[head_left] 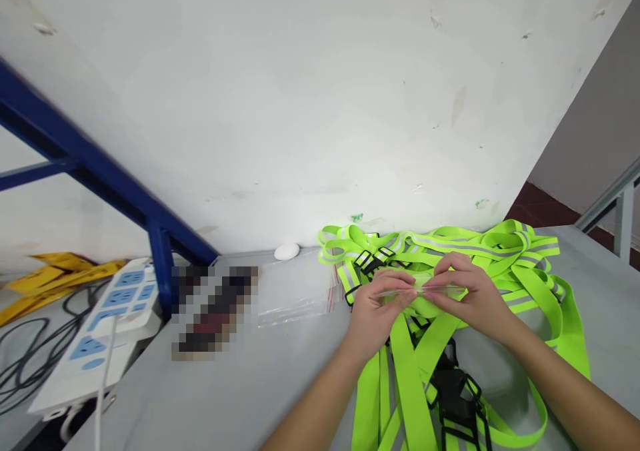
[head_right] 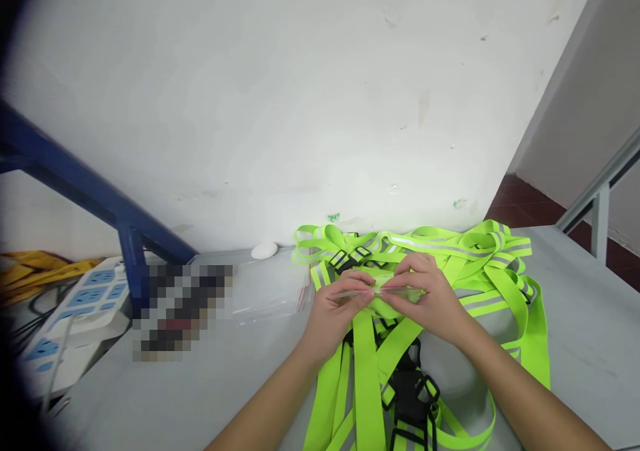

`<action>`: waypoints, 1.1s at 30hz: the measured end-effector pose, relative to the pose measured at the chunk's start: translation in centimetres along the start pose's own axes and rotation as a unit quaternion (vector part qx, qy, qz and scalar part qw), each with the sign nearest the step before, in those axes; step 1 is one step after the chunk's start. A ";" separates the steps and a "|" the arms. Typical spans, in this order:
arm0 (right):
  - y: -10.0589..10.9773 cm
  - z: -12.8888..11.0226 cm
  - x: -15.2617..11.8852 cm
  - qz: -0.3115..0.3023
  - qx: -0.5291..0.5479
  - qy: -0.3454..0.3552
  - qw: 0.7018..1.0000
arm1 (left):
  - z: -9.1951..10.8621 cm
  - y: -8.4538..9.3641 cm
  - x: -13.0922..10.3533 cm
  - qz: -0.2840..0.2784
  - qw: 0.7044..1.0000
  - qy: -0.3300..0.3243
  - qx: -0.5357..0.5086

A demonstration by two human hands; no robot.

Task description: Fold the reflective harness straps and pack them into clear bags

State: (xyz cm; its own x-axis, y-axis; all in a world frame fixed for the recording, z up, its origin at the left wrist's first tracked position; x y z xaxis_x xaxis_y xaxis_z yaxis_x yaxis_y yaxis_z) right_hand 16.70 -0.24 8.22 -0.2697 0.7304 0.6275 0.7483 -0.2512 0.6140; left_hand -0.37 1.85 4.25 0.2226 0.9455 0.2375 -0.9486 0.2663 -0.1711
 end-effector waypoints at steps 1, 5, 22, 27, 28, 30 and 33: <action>0.0 -0.1 0.0 -0.002 -0.005 0.001 1.000 | 0.0 -0.1 0.0 -0.003 1.000 -0.005 0.004; 0.0 -0.5 0.1 -0.021 -0.003 -0.005 1.000 | 0.1 -0.4 -0.2 -0.025 0.999 -0.025 0.018; 0.5 0.9 0.2 -0.030 0.019 -0.073 0.997 | 0.1 0.6 0.2 0.033 0.999 -0.043 -0.006; 0.6 0.6 0.1 -0.052 0.060 -0.080 0.994 | -0.5 0.7 0.3 0.031 0.999 -0.007 -0.017; 0.7 0.7 0.1 -0.049 0.060 -0.084 0.993 | -0.7 0.9 0.4 0.040 0.999 0.009 -0.037; 0.8 1.0 0.1 -0.037 0.056 -0.096 0.993 | -1.0 1.3 0.5 0.058 0.995 0.035 -0.074; 0.8 1.5 0.2 -0.025 0.054 -0.111 0.992 | -0.8 1.6 0.7 0.058 0.996 0.028 -0.064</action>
Point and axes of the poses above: each hand's wrist, its own x-axis towards the middle knuckle, its own y-axis out of the back of the hand, z = x × y, the point moved 4 cm from there along x, towards the middle knuckle, and after that the axes turned 8 degrees about -x, right-handed, at the moved point
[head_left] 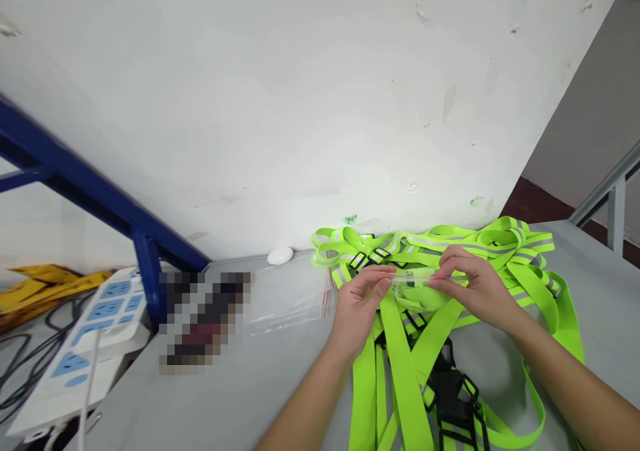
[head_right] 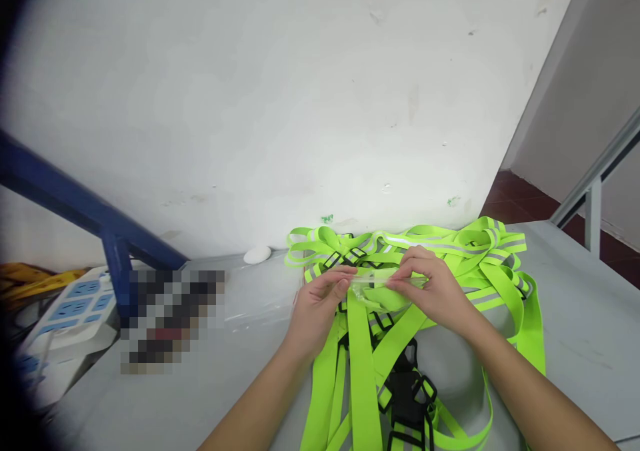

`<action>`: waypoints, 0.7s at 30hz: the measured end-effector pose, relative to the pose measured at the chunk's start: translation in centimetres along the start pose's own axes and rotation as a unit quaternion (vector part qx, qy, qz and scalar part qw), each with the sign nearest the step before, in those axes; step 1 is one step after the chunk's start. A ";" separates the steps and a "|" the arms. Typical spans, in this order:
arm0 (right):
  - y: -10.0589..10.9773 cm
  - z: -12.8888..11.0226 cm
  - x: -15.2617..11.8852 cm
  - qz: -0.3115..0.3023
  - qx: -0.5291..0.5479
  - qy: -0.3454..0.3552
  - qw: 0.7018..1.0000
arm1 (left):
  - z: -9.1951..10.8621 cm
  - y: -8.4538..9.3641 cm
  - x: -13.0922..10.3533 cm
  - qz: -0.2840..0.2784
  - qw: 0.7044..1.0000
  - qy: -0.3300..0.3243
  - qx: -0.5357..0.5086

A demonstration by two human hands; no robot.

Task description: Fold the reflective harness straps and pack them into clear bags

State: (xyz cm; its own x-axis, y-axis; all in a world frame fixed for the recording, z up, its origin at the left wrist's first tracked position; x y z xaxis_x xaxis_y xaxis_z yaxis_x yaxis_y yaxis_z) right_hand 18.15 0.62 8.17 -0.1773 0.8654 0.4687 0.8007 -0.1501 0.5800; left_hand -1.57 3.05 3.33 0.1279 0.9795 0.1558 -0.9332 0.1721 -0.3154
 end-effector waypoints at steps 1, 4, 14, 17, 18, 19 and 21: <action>0.0 0.1 0.1 0.002 0.001 -0.001 1.000 | 0.2 0.0 0.0 -0.003 1.000 -0.015 0.017; -0.2 0.0 0.1 0.009 0.009 0.003 1.000 | 0.6 0.1 -0.2 0.015 0.997 -0.045 0.053; -0.6 0.1 0.0 0.010 0.036 0.012 0.999 | 1.3 -0.5 -0.4 -0.030 0.990 -0.086 0.105; -0.8 -0.1 -0.1 -0.004 0.038 0.020 0.999 | 1.3 -0.4 -0.5 -0.016 0.990 -0.107 0.085; -0.8 -0.2 -0.1 -0.006 0.038 0.023 0.999 | 1.3 -0.4 -0.5 -0.015 0.990 -0.112 0.083; -0.8 -0.2 -0.1 -0.008 0.038 0.026 0.999 | 1.3 -0.4 -0.6 -0.015 0.990 -0.115 0.083; -0.7 -0.2 -0.1 -0.014 0.039 0.034 0.999 | 1.3 -0.4 -0.5 -0.018 0.989 -0.120 0.087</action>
Point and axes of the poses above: each hand's wrist, its own x-axis towards the middle knuckle, its own y-axis out of the back of the hand, z = x × y, the point moved 4 cm from there along x, towards the middle knuckle, and after that the axes turned 8 degrees about -x, right-handed, at the moved point
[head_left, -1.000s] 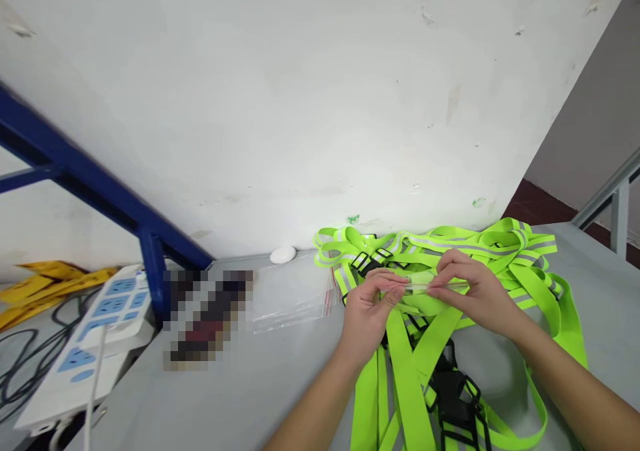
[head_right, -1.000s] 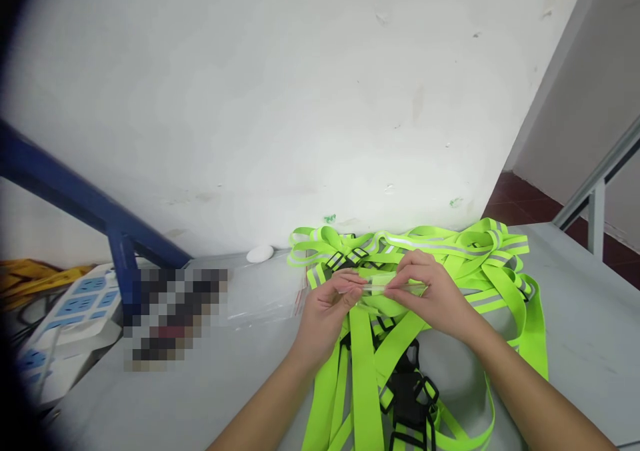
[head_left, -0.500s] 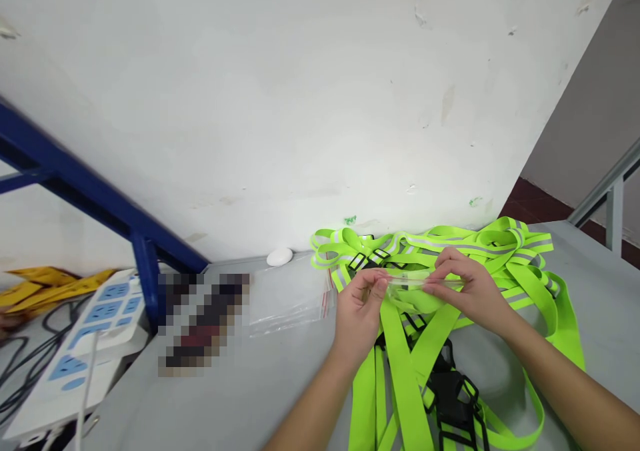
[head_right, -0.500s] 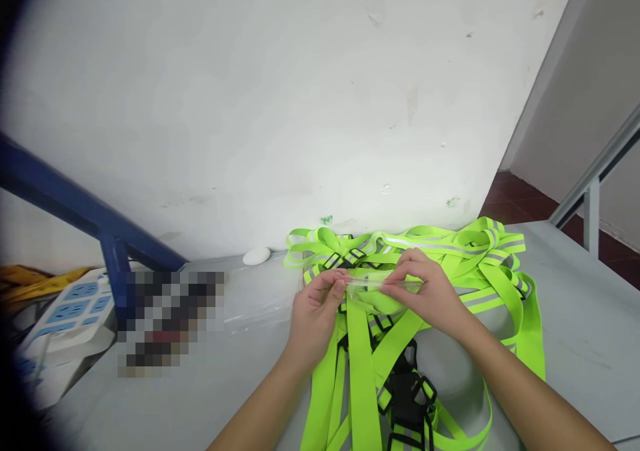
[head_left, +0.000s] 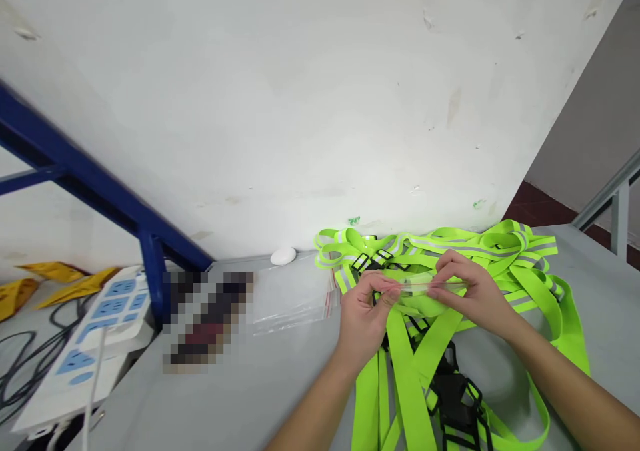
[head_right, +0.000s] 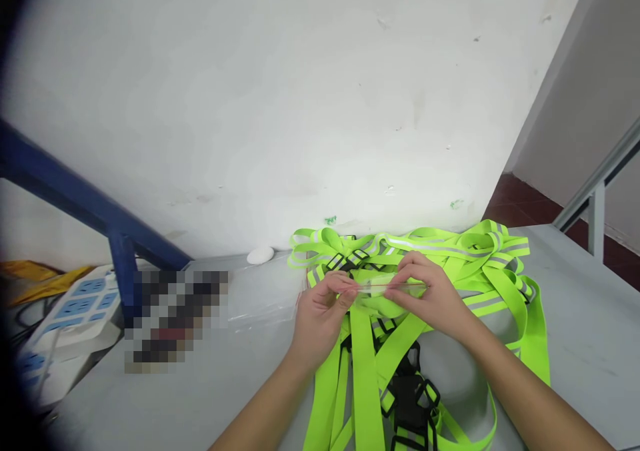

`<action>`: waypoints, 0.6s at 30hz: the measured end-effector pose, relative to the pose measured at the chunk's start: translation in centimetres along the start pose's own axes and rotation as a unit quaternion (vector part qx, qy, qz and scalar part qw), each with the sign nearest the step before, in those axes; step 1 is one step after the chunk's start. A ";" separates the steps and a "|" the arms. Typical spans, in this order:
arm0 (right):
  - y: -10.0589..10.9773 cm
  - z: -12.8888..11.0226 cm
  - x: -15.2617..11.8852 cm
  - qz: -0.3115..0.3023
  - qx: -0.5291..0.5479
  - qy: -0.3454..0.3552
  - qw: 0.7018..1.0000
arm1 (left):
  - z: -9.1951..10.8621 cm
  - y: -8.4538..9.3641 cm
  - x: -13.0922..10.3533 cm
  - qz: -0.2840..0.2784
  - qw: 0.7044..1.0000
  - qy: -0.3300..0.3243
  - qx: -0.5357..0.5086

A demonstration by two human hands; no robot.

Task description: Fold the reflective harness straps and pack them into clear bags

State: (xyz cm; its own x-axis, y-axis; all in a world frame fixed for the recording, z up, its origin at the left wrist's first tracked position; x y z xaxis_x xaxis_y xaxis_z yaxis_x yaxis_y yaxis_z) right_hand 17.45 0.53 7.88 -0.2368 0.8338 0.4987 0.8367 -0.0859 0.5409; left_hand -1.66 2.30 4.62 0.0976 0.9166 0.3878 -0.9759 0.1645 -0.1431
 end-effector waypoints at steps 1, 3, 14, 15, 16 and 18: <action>0.1 0.0 0.0 -0.002 0.000 0.004 1.000 | 0.0 0.0 0.0 -0.001 1.000 -0.001 0.002; 0.2 0.1 0.1 -0.003 0.000 0.011 1.000 | -0.1 0.1 0.1 -0.002 1.000 0.006 0.003; -0.1 2.1 0.1 0.026 0.101 -0.092 0.990 | -1.5 0.3 0.2 0.024 0.995 0.084 -0.055; -0.1 2.6 0.1 0.027 0.123 -0.111 0.986 | -1.5 0.3 0.2 0.031 0.994 0.081 -0.061; -0.1 3.0 0.1 0.027 0.144 -0.128 0.981 | -1.6 0.2 0.2 0.038 0.994 0.081 -0.068; -0.2 3.6 0.1 0.030 0.174 -0.155 0.972 | -1.7 0.2 0.2 0.049 0.992 0.084 -0.080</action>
Point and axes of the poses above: each hand's wrist, its own x-axis towards the middle knuckle, its own y-axis out of the back of the hand, z = x × y, the point moved 4 cm from there along x, towards the middle knuckle, and after that the axes turned 8 degrees about -x, right-handed, at the moved point
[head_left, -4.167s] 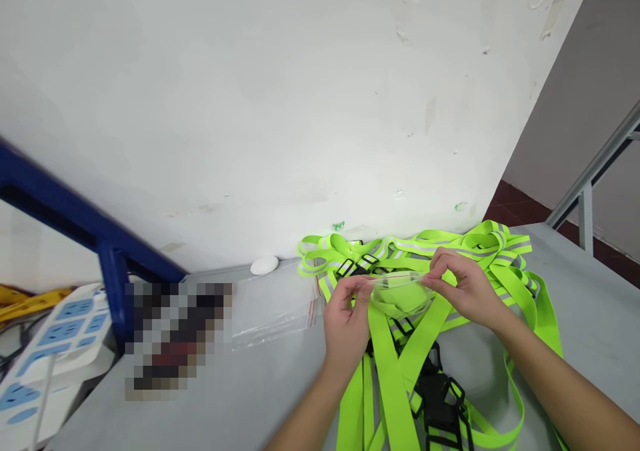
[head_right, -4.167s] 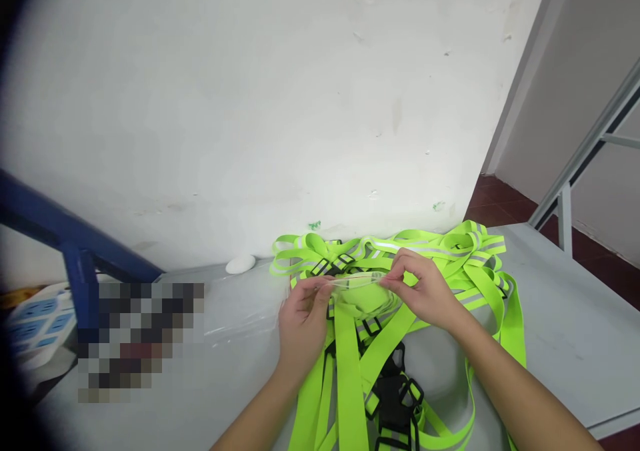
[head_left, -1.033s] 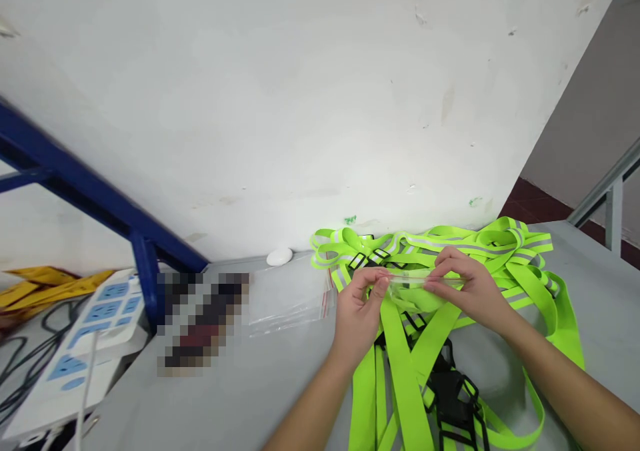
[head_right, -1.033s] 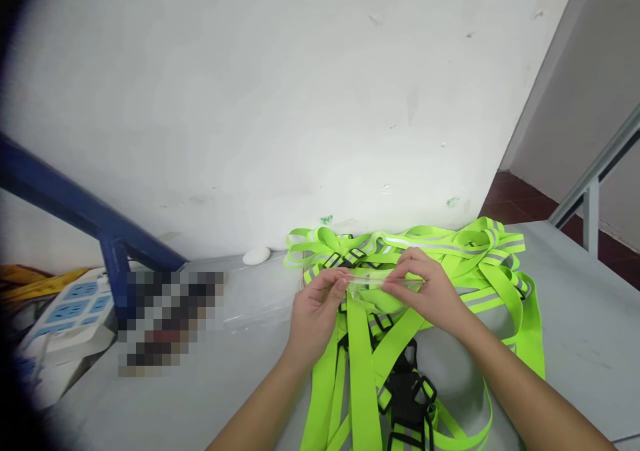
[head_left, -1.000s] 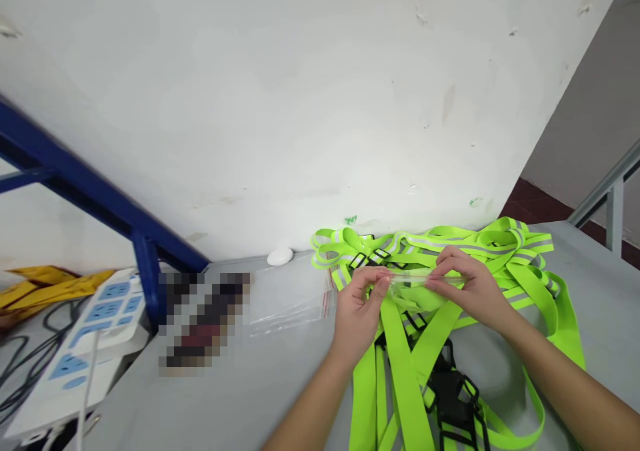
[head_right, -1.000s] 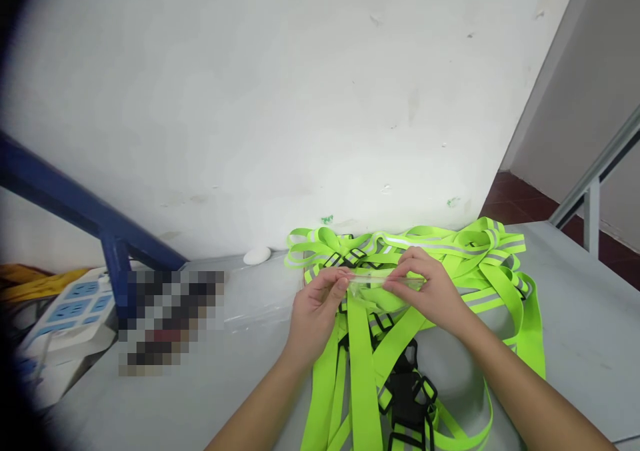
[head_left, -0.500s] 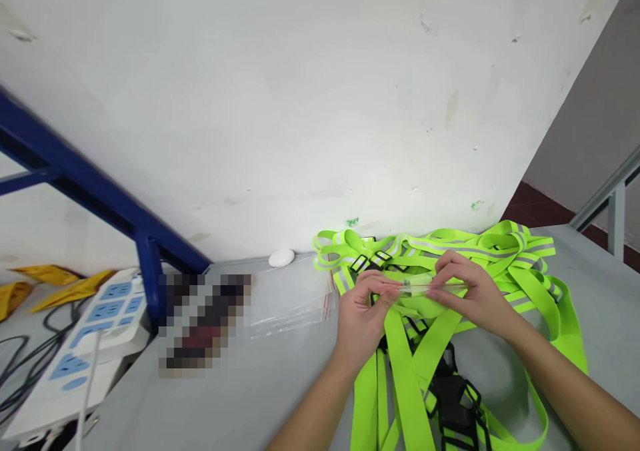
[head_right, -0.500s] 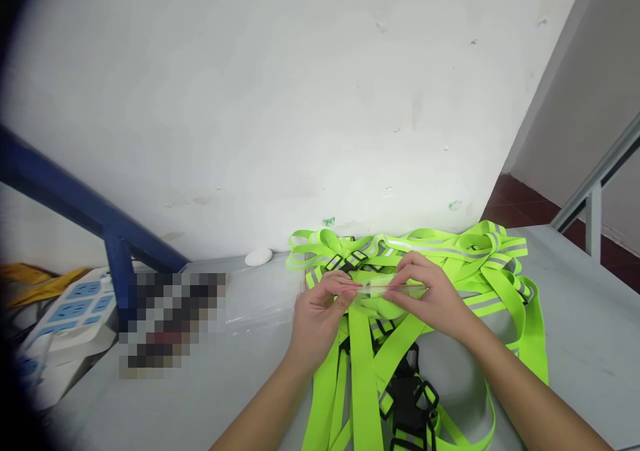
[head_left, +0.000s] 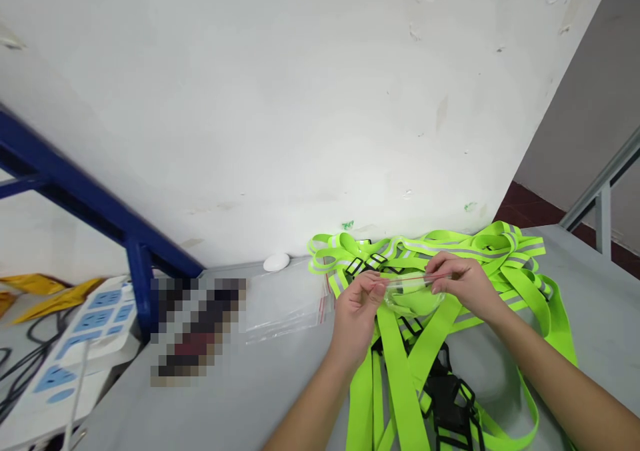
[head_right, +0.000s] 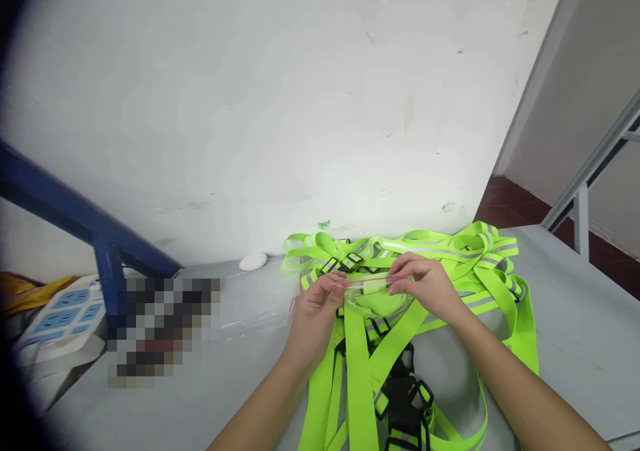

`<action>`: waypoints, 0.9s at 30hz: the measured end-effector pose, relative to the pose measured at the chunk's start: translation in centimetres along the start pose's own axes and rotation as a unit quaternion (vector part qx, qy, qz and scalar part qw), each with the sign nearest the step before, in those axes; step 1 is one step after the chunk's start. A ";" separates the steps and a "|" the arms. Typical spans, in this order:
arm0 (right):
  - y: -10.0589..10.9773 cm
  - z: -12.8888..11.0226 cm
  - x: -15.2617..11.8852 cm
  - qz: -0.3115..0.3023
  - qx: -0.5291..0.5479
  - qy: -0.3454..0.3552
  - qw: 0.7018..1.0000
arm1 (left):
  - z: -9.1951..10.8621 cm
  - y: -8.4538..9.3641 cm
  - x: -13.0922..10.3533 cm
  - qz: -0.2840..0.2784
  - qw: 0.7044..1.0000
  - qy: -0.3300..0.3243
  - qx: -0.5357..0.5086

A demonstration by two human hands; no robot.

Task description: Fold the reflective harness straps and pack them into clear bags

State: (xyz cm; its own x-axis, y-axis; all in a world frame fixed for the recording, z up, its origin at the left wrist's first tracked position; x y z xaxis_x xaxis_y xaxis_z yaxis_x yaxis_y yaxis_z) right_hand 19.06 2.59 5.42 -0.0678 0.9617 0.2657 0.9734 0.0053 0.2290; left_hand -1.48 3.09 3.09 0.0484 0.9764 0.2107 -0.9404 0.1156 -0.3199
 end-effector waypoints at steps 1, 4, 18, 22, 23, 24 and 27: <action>0.1 0.1 0.1 0.004 0.005 -0.007 1.000 | -0.1 0.0 0.0 0.002 1.000 0.002 -0.004; 0.3 0.1 0.2 0.024 -0.014 -0.004 1.000 | -0.2 0.0 0.0 0.005 1.000 0.011 -0.007; 0.8 0.4 0.1 -0.009 -0.037 0.020 0.999 | -0.9 0.3 0.1 0.033 0.997 0.057 -0.037; -0.2 0.2 -0.7 -0.101 -0.105 0.059 0.988 | -1.1 0.2 0.2 0.045 0.991 0.073 -0.107; -0.8 0.5 -1.1 -0.144 -0.139 0.052 0.978 | -1.1 0.1 0.2 0.047 0.986 0.080 -0.137; -1.4 0.9 -1.6 -0.173 -0.179 0.041 0.968 | -1.1 0.0 0.2 0.048 0.981 0.086 -0.168; -2.9 1.5 -2.5 -0.175 -0.296 0.035 0.938 | -0.7 -0.1 0.3 0.060 0.960 0.104 -0.254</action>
State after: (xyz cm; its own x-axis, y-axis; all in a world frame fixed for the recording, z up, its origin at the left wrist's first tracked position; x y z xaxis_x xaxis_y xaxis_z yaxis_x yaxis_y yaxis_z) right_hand 16.68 0.54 2.68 -0.3937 0.9095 0.1331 0.5983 0.1437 0.7883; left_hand -1.15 3.46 2.55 0.0660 0.9974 -0.0275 -0.6610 0.0231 -0.7501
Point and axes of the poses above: each hand's wrist, its own x-axis towards the middle knuckle, its own y-axis out of the back of the hand, z = x × y, the point moved 4 cm from there along x, towards the middle knuckle, and after that the axes turned 8 degrees about -x, right-handed, at the moved point
